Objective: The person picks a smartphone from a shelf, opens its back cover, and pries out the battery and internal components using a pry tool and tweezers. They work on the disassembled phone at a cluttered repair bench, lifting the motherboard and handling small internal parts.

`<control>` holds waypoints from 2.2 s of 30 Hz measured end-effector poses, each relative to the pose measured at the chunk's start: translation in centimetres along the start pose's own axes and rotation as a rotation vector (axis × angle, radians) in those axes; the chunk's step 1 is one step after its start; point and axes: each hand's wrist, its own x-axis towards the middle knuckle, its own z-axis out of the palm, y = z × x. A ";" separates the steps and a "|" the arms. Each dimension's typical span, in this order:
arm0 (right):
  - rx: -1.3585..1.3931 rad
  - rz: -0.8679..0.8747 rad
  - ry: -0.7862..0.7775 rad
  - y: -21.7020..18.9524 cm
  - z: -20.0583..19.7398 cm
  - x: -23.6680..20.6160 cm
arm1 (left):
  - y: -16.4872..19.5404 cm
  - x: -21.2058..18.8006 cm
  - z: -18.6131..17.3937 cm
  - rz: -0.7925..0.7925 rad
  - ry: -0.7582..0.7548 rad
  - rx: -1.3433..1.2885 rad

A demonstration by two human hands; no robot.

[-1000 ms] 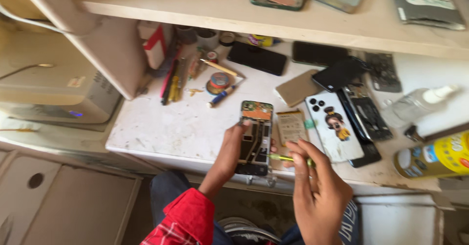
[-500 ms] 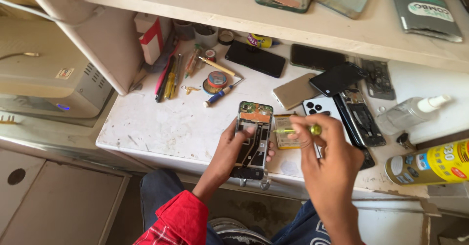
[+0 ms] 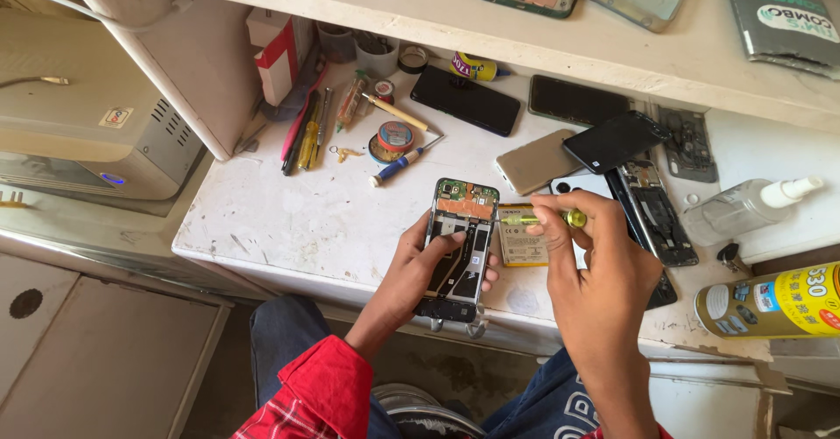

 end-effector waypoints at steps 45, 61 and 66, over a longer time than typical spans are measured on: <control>0.085 -0.005 0.026 2.4 0.6 0.4 | -0.2 0.0 -0.2 0.008 0.014 -0.019; 0.129 0.012 0.043 3.1 0.5 0.3 | 0.0 -0.1 -0.1 0.014 0.010 -0.006; 0.297 0.079 0.033 3.9 0.5 0.3 | 0.0 -0.3 -0.2 -0.014 0.010 -0.048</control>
